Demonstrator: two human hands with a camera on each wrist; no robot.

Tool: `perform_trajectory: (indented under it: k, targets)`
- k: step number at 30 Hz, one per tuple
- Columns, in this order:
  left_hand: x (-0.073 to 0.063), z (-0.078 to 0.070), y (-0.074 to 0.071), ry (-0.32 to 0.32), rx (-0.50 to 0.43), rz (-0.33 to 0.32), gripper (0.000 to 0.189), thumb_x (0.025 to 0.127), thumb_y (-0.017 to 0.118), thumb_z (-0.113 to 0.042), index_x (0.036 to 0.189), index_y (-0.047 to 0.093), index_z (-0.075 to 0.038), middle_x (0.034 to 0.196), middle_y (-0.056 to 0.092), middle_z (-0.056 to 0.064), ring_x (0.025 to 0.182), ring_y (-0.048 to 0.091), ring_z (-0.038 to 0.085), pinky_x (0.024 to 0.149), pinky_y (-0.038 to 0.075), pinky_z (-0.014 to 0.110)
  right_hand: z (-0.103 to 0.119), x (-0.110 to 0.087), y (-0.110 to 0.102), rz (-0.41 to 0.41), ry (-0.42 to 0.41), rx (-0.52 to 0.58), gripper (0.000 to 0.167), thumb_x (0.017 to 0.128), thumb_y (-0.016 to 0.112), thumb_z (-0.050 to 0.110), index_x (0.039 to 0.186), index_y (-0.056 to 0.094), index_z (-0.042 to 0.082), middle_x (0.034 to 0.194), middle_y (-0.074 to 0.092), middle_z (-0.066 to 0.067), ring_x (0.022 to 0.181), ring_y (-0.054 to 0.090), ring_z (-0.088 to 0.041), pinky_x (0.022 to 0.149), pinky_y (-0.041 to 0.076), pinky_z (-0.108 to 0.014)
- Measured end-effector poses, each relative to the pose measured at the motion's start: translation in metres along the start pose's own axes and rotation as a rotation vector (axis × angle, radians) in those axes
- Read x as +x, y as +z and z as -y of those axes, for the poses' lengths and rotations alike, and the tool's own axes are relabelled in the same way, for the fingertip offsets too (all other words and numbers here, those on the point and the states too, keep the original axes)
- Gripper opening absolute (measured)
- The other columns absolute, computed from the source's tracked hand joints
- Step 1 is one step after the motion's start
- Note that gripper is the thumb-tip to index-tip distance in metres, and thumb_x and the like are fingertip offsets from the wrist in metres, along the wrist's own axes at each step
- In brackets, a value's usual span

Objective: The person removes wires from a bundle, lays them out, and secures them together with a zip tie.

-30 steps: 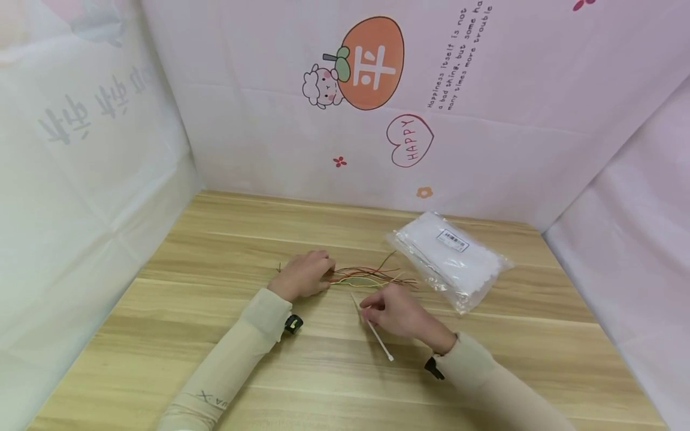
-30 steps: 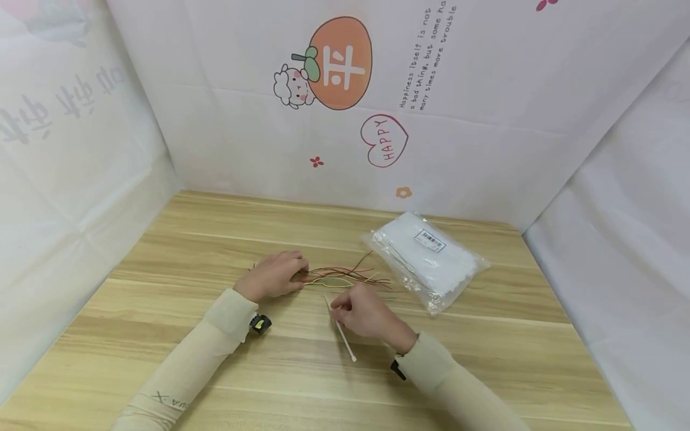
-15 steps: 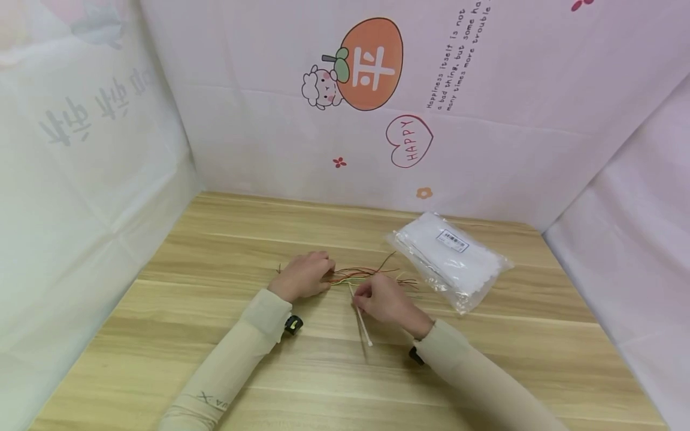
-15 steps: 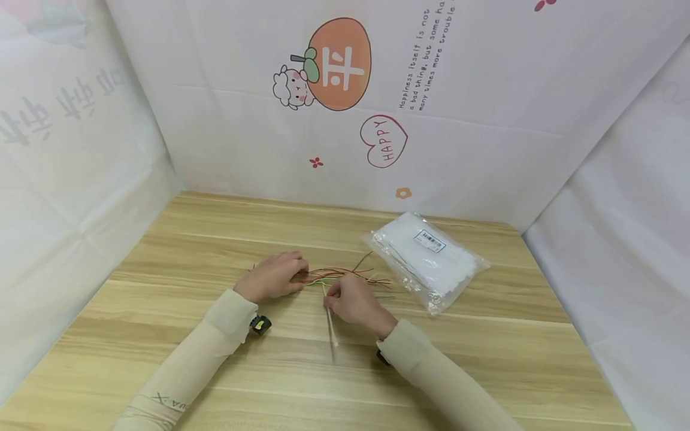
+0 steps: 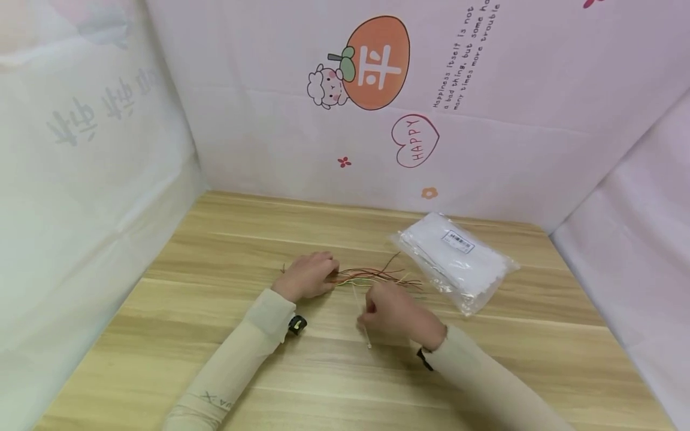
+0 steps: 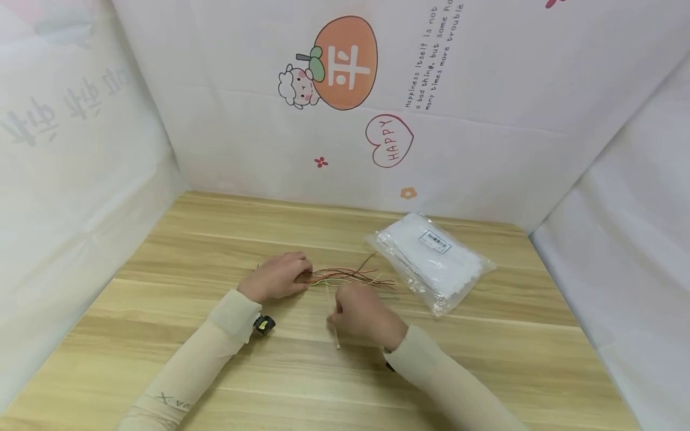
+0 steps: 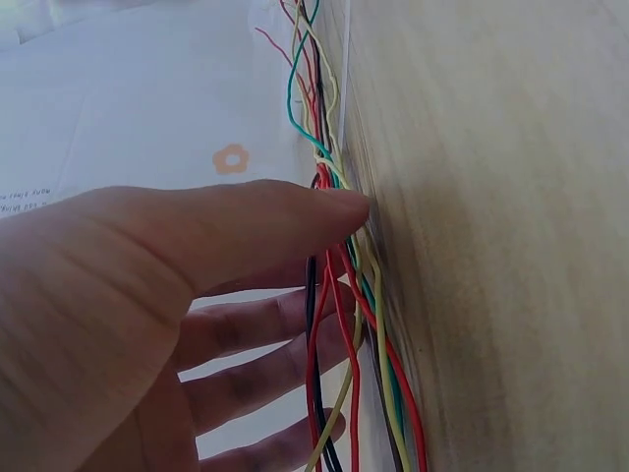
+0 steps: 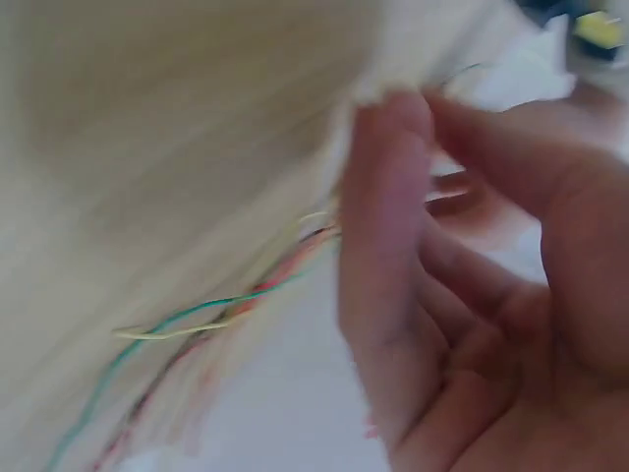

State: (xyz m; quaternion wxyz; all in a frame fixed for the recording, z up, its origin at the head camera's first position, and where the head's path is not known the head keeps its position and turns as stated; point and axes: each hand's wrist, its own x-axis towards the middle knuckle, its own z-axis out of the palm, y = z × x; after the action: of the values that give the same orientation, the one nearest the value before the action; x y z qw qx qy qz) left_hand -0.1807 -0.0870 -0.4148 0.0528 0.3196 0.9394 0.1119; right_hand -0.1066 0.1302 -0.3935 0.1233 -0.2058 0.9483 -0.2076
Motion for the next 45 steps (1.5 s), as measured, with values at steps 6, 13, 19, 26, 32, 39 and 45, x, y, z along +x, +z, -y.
perform_trajectory:
  k: [6, 13, 19, 26, 32, 39, 45]
  targets:
    - [0.001, -0.005, -0.004, 0.003, -0.011, 0.001, 0.022, 0.097, 0.079, -0.023, 0.113, 0.071, -0.009, 0.108, 0.066, 0.005, 0.095, 0.061, 0.021, 0.086, 0.055, 0.041, 0.012, -0.041, 0.004, 0.043, -0.123, -0.088, 0.028, 0.084, 0.090, 0.021, 0.072, 0.065, 0.013, 0.065, 0.057, 0.009, 0.058, 0.050, -0.004, 0.053, 0.044, -0.022]
    - [0.000, -0.003, -0.004, -0.003, -0.029, 0.002, 0.024, 0.100, 0.075, -0.026, 0.116, 0.073, -0.008, 0.108, 0.066, 0.006, 0.092, 0.059, 0.019, 0.084, 0.054, 0.039, 0.009, -0.046, 0.014, 0.025, -0.181, -0.073, 0.017, 0.087, 0.084, 0.006, 0.081, 0.069, 0.008, 0.064, 0.057, 0.008, 0.058, 0.046, 0.000, 0.054, 0.044, -0.019]
    - [0.006, 0.002, -0.007, -0.006, -0.091, 0.019, 0.019, 0.103, 0.070, -0.028, 0.100, 0.073, -0.010, 0.093, 0.063, 0.001, 0.078, 0.053, 0.014, 0.072, 0.047, 0.032, 0.004, -0.039, 0.015, -0.033, -0.258, -0.077, 0.015, 0.088, 0.077, -0.004, 0.080, 0.071, 0.007, 0.071, 0.068, 0.001, 0.063, 0.053, 0.000, 0.057, 0.046, -0.017]
    - [0.025, 0.006, -0.018, -0.047, -0.184, 0.130, 0.028, 0.108, 0.062, -0.024, 0.086, 0.070, -0.009, 0.072, 0.056, -0.002, 0.064, 0.048, 0.011, 0.062, 0.041, 0.028, 0.000, -0.028, 0.014, -0.039, -0.265, -0.089, 0.016, 0.090, 0.077, -0.002, 0.079, 0.072, 0.008, 0.074, 0.070, 0.000, 0.063, 0.052, -0.001, 0.058, 0.047, -0.018]
    - [0.047, 0.007, -0.027, -0.156, -0.216, 0.159, 0.009, 0.102, 0.064, -0.015, 0.099, 0.070, -0.008, 0.097, 0.068, 0.004, 0.083, 0.060, 0.018, 0.073, 0.050, 0.033, -0.005, -0.019, 0.011, -0.067, -0.303, -0.111, 0.021, 0.087, 0.076, -0.006, 0.074, 0.069, 0.009, 0.068, 0.063, 0.002, 0.063, 0.046, -0.002, 0.057, 0.042, -0.018]
    - [0.069, 0.009, -0.028, -0.263, -0.269, 0.165, 0.007, 0.096, 0.059, -0.003, 0.102, 0.062, -0.006, 0.098, 0.058, 0.005, 0.082, 0.051, 0.018, 0.070, 0.044, 0.032, -0.008, -0.012, 0.009, -0.069, -0.352, -0.117, 0.023, 0.086, 0.079, -0.006, 0.072, 0.068, 0.007, 0.065, 0.058, 0.002, 0.062, 0.043, -0.002, 0.056, 0.039, -0.016]
    - [0.082, 0.013, -0.022, -0.265, -0.292, 0.140, 0.019, 0.098, 0.061, -0.004, 0.116, 0.066, -0.006, 0.121, 0.067, 0.009, 0.102, 0.060, 0.024, 0.087, 0.053, 0.039, -0.008, -0.009, 0.008, -0.037, -0.324, -0.106, 0.021, 0.088, 0.078, -0.004, 0.073, 0.069, 0.007, 0.065, 0.059, 0.002, 0.061, 0.043, -0.003, 0.056, 0.040, -0.018]
